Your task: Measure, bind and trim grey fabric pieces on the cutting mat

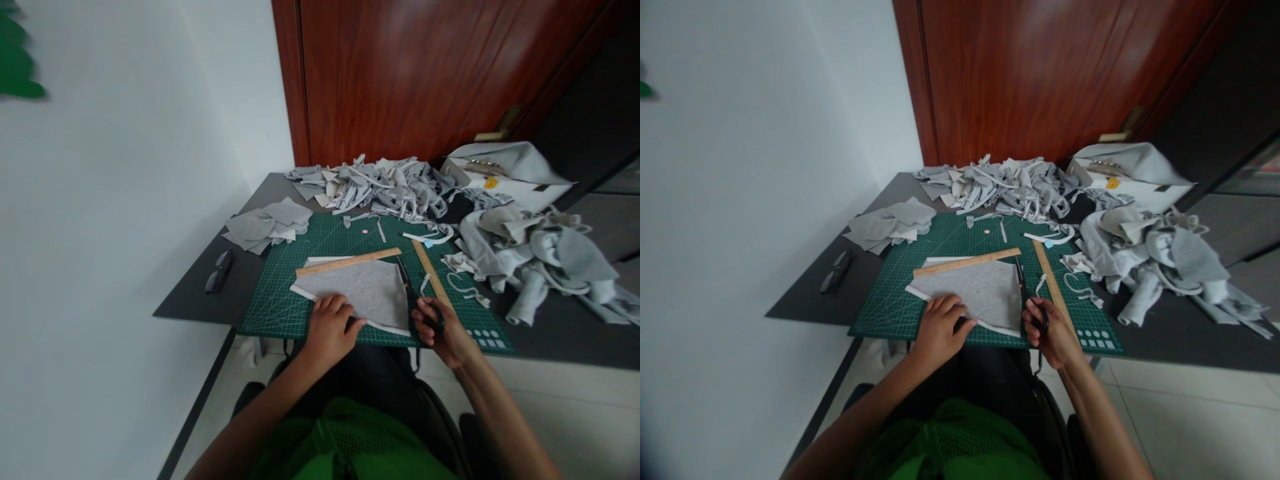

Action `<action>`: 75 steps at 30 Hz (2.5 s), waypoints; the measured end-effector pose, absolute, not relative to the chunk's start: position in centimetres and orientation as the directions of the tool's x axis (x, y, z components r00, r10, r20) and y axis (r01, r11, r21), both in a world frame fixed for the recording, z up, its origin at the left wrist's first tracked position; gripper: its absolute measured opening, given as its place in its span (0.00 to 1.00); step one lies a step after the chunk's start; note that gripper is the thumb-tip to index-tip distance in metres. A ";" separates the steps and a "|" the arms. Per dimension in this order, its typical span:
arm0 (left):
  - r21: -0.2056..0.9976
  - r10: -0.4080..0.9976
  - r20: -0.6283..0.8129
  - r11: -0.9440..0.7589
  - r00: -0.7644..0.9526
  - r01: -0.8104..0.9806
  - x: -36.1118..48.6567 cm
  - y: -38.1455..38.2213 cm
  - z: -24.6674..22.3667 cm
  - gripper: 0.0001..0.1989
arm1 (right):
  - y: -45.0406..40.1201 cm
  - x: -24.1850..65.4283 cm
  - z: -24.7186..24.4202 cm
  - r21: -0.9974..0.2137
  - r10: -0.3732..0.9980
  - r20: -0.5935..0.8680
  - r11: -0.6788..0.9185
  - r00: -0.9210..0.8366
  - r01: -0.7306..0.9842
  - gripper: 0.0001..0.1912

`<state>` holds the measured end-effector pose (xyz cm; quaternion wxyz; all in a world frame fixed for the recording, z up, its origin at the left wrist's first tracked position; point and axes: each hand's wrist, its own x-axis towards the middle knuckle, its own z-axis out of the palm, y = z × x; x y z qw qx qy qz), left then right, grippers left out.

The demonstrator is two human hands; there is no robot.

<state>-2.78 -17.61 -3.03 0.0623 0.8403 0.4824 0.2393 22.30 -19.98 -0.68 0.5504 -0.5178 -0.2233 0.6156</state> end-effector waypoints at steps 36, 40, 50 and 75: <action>0.137 0.738 0.222 -0.671 0.638 0.729 -2.1 -17.9 -2.2 0.13 | -21.9 20.6 -1.4 -0.926 0.945 -0.323 -0.308 0.040 -0.217 0.32; 0.106 0.645 0.211 -0.762 0.735 0.639 -1.4 -17.8 -1.8 0.11 | -23.7 21.4 -1.4 -0.919 0.925 -0.377 -0.381 -0.054 -0.100 0.33; 0.269 0.805 0.120 -0.590 0.581 0.761 -2.2 -12.8 -0.9 0.13 | -24.1 22.6 -1.6 -0.876 0.884 -0.463 -0.467 -0.066 -0.119 0.35; 0.216 0.885 0.252 -0.445 0.391 0.869 -4.5 -15.1 -2.9 0.37 | -20.8 19.2 -0.9 -0.884 0.921 -0.370 -0.389 -0.121 -0.260 0.30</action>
